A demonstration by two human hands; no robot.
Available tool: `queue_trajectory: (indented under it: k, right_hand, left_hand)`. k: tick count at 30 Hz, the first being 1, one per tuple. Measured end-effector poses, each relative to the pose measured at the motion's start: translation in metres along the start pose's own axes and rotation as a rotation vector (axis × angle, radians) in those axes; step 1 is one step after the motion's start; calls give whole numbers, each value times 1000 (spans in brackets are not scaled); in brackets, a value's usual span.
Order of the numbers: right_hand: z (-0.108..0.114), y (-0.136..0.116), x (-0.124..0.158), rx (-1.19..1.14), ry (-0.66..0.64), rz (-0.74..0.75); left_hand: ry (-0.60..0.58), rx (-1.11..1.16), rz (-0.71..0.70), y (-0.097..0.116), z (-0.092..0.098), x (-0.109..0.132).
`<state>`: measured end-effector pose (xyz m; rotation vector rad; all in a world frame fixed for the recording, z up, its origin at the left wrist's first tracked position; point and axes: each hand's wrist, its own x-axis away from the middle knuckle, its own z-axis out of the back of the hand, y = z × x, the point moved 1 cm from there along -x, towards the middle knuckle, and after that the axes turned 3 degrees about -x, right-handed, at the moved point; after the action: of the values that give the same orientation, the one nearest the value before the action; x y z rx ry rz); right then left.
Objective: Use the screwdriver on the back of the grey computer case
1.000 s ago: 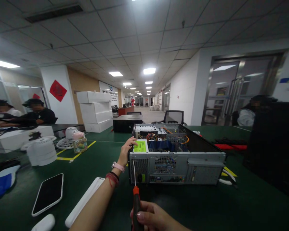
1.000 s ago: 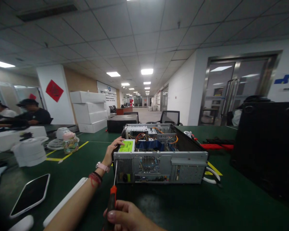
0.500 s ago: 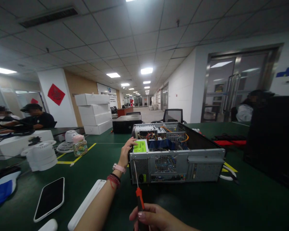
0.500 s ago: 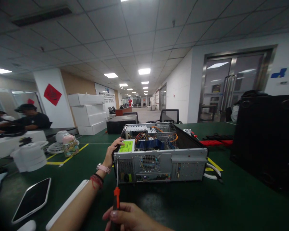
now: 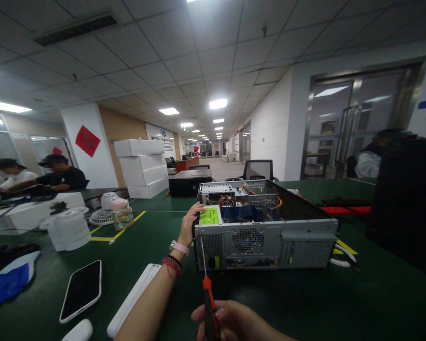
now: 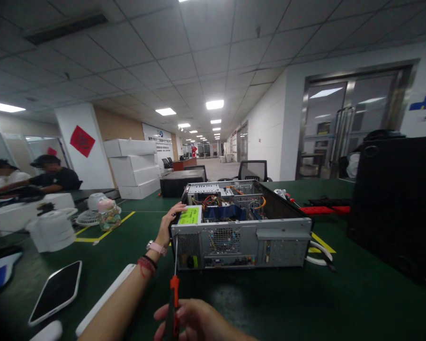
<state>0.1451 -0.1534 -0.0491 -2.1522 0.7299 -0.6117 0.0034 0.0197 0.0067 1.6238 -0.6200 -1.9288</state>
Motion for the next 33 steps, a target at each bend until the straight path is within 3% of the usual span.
queue_trajectory:
  k: [11,33]
  right_hand:
    - [1,2,0,-12,-42,56]
    - [-2,5,0,-44,137,-13]
  left_hand:
    - [8,-17,19,2,0,0]
    - [1,-33,7,2,0,0]
